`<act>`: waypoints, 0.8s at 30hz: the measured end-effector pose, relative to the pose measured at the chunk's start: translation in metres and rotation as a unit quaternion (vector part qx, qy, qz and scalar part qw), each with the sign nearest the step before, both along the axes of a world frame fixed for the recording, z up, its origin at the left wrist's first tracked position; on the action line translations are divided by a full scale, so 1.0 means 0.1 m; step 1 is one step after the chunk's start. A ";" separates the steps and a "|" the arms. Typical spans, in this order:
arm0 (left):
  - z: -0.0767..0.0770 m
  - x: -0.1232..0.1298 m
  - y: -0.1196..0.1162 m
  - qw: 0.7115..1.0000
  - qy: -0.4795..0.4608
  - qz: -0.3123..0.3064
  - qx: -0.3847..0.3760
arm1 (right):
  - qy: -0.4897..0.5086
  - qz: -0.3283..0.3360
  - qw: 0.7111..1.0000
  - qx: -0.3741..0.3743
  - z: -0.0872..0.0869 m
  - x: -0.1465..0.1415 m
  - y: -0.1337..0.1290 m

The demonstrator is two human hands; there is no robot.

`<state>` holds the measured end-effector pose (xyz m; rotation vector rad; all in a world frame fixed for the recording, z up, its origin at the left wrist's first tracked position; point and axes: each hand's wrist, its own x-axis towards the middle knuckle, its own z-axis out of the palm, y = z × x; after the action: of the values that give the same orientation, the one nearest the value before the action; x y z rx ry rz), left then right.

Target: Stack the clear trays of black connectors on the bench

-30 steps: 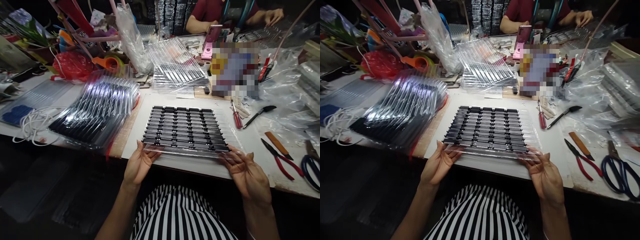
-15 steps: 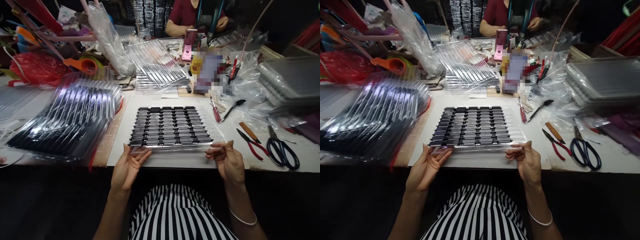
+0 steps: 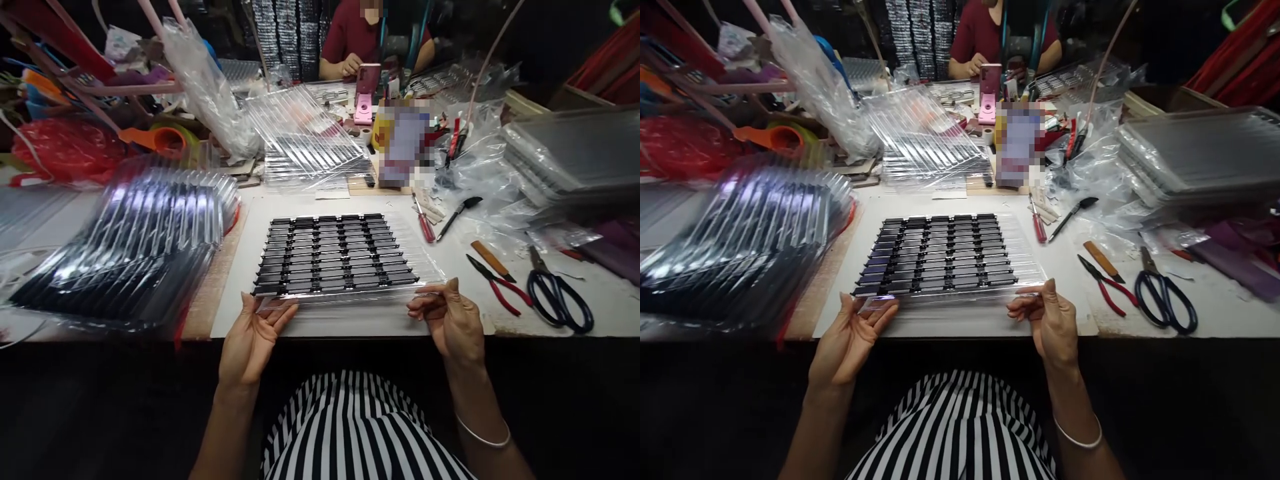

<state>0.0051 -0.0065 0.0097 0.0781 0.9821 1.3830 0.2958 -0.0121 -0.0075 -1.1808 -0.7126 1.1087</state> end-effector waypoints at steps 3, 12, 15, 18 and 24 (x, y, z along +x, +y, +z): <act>-0.01 0.00 -0.01 1.000 -0.014 -0.011 0.008 | -0.005 -0.010 1.000 -0.008 -0.01 0.01 -0.02; 0.00 -0.01 -0.06 0.999 -0.025 -0.033 0.032 | -0.028 -0.035 0.998 -0.045 -0.01 0.05 -0.05; 0.03 -0.03 -0.06 0.998 -0.058 -0.020 0.023 | -0.019 -0.006 0.998 -0.064 0.09 -0.01 -0.21; 0.04 -0.05 -0.05 0.996 -0.081 0.032 0.035 | 0.015 0.092 0.990 -0.102 0.10 -0.19 -0.48; 0.04 -0.12 -0.12 0.993 0.082 0.058 0.058 | -0.100 0.291 0.940 -0.151 -0.21 -0.53 -0.78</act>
<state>-0.0067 -0.0181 0.0141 0.2272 1.0556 1.5590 0.2423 -0.0897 -0.0281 -1.3983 -1.1241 1.6493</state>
